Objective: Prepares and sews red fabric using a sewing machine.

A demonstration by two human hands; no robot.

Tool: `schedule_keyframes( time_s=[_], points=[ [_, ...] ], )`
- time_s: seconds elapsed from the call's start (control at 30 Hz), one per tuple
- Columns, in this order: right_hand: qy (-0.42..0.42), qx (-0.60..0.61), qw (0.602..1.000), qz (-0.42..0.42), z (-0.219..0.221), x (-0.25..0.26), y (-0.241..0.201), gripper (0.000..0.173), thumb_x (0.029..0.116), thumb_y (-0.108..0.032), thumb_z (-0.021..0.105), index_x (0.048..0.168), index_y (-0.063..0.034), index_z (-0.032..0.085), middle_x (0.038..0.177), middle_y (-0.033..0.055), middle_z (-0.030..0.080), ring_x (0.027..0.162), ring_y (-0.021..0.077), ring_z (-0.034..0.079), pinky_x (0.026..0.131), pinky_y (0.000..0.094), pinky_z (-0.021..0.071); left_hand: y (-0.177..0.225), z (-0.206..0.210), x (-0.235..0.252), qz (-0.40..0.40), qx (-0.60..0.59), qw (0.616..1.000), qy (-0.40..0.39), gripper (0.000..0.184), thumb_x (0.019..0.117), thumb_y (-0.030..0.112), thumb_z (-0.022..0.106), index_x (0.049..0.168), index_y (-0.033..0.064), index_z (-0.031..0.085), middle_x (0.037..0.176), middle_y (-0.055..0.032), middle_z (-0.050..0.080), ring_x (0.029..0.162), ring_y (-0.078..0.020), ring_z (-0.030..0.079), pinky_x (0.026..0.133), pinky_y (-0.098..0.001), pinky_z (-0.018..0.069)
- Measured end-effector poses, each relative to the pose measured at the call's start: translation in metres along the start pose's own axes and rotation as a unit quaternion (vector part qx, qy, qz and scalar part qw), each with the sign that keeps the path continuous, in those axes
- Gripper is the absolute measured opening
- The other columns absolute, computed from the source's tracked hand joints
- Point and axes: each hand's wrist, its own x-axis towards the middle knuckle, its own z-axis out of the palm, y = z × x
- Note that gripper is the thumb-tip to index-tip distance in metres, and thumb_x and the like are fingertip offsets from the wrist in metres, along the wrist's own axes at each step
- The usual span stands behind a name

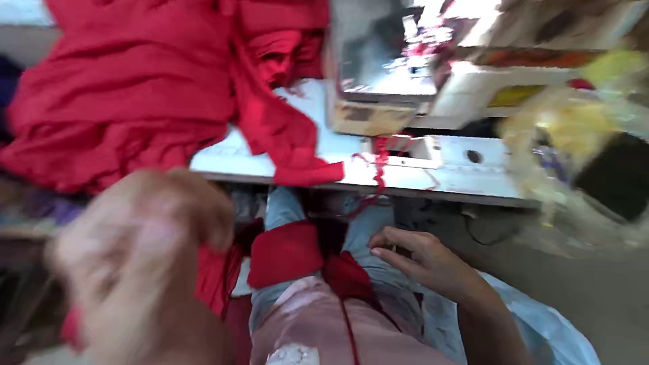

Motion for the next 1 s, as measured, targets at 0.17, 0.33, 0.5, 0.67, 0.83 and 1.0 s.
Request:
schedule_keyframes(
  time_s=[0.17, 0.33, 0.5, 0.67, 0.83, 1.0],
  points=[
    [-0.108, -0.002, 0.992, -0.068, 0.036, 0.049, -0.011, 0.027, 0.1025, -0.027, 0.056, 0.110, -0.0073, 0.072, 0.095, 0.0059, 0.073, 0.083, 0.0128, 0.070, 0.075, 0.0338, 0.0593, -0.033, -0.039, -0.077, -0.306, 0.393, 0.866, 0.051, 0.021, 0.1025, 0.022, 0.062, 0.108, 0.0020, 0.063, 0.082, -0.0105, 0.065, 0.063, -0.0196, 0.061, 0.057, -0.0395, 0.0521],
    [-0.183, -0.039, 0.977, -0.104, 0.058, 0.079, -0.022, 0.027, 0.1035, -0.028, 0.054, 0.111, -0.0092, 0.072, 0.092, 0.0059, 0.072, 0.079, 0.0167, 0.068, 0.073, 0.0392, 0.0574, -0.071, -0.039, -0.165, -0.506, 0.400, 0.764, 0.000, 0.021, 0.0999, 0.012, 0.062, 0.107, -0.0070, 0.067, 0.094, -0.0243, 0.070, 0.090, -0.0408, 0.069, 0.084, -0.0625, 0.0530],
    [-0.191, -0.091, 0.975, -0.066, 0.071, 0.090, -0.028, 0.024, 0.1040, -0.024, 0.057, 0.112, -0.0080, 0.073, 0.096, 0.0091, 0.073, 0.087, 0.0244, 0.071, 0.080, 0.0497, 0.0567, -0.089, 0.004, -0.195, -0.500, 0.321, 0.804, -0.015, 0.029, 0.1034, 0.021, 0.058, 0.110, -0.0050, 0.069, 0.100, -0.0206, 0.071, 0.092, -0.0330, 0.070, 0.087, -0.0539, 0.0545],
    [-0.132, -0.151, 0.978, 0.060, 0.079, 0.090, -0.018, 0.021, 0.1031, -0.022, 0.060, 0.108, -0.0055, 0.073, 0.093, 0.0149, 0.073, 0.089, 0.0338, 0.070, 0.083, 0.0591, 0.0524, -0.105, 0.047, -0.180, -0.315, 0.274, 0.909, 0.012, 0.028, 0.1026, 0.023, 0.059, 0.098, -0.0008, 0.073, 0.094, -0.0124, 0.071, 0.089, -0.0199, 0.069, 0.085, -0.0386, 0.0566],
    [-0.089, -0.161, 0.970, 0.158, 0.065, 0.079, 0.012, 0.021, 0.1043, -0.022, 0.059, 0.111, -0.0054, 0.071, 0.095, 0.0182, 0.072, 0.092, 0.0383, 0.070, 0.082, 0.0621, 0.0523, -0.117, 0.084, -0.147, -0.232, 0.246, 0.932, -0.131, 0.026, 0.0999, 0.025, 0.064, 0.100, 0.0002, 0.073, 0.095, -0.0130, 0.071, 0.090, -0.0245, 0.070, 0.086, -0.0420, 0.0567],
    [-0.064, -0.134, 0.968, 0.203, 0.054, 0.062, 0.028, 0.022, 0.1050, -0.023, 0.059, 0.114, -0.0072, 0.070, 0.098, 0.0149, 0.072, 0.092, 0.0334, 0.070, 0.082, 0.0579, 0.0544, -0.134, 0.117, -0.136, -0.243, 0.347, 0.848, -0.318, 0.034, 0.0900, 0.026, 0.077, 0.111, -0.0003, 0.072, 0.116, -0.0198, 0.068, 0.115, -0.0399, 0.061, 0.094, -0.0596, 0.0452]
  ],
)
